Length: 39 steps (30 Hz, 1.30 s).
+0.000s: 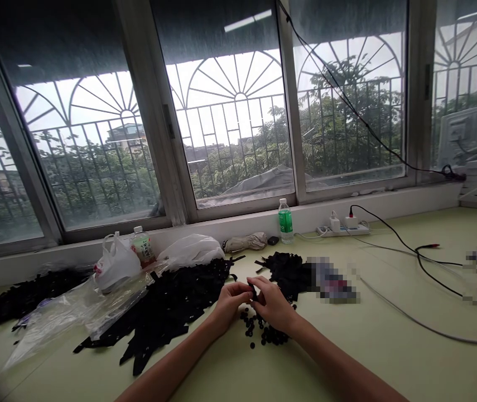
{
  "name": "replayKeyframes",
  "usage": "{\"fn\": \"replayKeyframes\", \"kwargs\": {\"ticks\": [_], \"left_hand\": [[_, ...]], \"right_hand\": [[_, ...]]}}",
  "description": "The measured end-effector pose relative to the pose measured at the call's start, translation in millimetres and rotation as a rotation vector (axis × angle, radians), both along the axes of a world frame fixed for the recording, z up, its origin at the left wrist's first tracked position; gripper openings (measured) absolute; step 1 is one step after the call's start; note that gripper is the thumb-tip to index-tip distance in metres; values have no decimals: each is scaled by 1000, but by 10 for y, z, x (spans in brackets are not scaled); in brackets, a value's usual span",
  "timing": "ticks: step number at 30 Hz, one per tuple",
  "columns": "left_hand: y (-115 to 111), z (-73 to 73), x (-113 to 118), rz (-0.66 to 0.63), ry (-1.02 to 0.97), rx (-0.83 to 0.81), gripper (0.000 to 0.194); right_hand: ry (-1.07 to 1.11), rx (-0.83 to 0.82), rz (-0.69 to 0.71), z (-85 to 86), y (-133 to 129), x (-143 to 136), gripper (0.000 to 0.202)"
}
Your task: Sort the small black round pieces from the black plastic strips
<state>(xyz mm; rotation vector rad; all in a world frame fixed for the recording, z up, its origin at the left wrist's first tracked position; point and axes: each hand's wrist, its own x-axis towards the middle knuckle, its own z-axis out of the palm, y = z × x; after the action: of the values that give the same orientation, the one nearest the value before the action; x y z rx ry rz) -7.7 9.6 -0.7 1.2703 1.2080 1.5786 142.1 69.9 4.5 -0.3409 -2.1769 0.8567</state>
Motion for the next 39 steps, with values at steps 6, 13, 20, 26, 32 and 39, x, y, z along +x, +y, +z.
{"fn": "replayKeyframes", "kwargs": {"ticks": [6, 13, 20, 26, 32, 39], "left_hand": [[0, -22, -9, -37, -41, 5, 10], [15, -32, -21, -33, -74, -4, 7], [15, -28, -15, 1, -58, 30, 6], [7, -11, -7, 15, -51, 28, 6], [-4, 11, 4, -21, -72, 1, 8], [-10, 14, 1, -54, -105, -19, 10]], "right_hand": [[10, 21, 14, -46, -7, -29, 54], [9, 32, 26, -51, -34, -34, 54], [22, 39, 20, -68, -29, -42, 54], [19, 38, 19, -82, -11, -52, 54], [32, 57, 1, -68, -22, -45, 52], [34, 68, -9, -73, -33, -49, 53]]}}
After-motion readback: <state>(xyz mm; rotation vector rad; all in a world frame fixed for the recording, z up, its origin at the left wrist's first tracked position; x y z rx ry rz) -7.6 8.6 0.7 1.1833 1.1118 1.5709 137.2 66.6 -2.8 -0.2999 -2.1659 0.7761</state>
